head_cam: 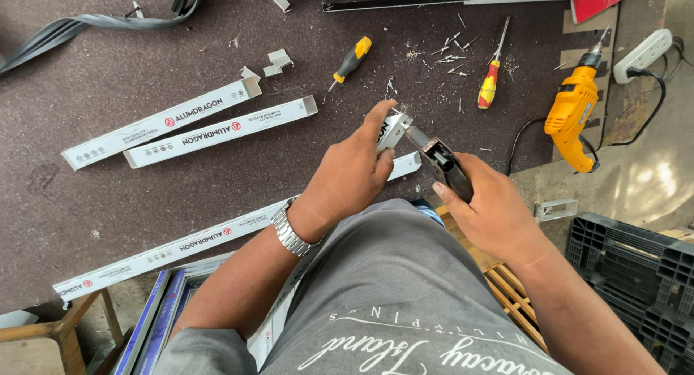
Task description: The person uses a yellow power drill to drive screws into small metal brackets attached to long aluminum profiles. They repeatedly pick up brackets, align them with the profiles, and secure them with the drill. The person also uses pliers to adjust or remove components from the profiles.
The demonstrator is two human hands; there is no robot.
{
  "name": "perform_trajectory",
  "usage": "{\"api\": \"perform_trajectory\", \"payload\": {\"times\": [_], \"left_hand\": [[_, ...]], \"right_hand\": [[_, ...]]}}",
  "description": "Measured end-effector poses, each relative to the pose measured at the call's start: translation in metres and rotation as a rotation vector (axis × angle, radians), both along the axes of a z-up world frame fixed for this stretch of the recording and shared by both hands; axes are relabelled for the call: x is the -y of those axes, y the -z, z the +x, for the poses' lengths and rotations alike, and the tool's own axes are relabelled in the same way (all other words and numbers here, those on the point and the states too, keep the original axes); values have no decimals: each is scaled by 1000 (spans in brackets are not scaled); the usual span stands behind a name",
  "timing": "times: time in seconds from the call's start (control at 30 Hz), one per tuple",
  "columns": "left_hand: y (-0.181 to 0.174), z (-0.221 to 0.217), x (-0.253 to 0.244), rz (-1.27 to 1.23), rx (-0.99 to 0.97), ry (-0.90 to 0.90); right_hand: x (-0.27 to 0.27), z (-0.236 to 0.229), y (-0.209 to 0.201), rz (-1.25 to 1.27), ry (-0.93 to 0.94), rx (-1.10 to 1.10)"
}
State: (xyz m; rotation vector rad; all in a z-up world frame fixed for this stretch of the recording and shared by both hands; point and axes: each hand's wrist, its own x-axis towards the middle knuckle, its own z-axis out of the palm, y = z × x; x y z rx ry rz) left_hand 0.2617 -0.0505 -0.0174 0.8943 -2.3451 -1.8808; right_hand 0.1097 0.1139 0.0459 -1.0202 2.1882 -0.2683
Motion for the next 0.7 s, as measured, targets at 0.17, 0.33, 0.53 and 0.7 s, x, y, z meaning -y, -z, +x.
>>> {"api": "perform_trajectory", "payload": {"times": [0.17, 0.33, 0.53, 0.7], "left_hand": [[-4, 2, -3, -11, -28, 0], [-6, 5, -8, 12, -107, -33], [-11, 13, 4, 234, -279, -17], [-16, 11, 3, 137, -390, -40]], "right_hand": [[3, 4, -13, -18, -34, -102], [4, 3, -16, 141, 72, 10], [-4, 0, -21, -40, 10, 6], [-7, 6, -27, -121, -8, -44]]}}
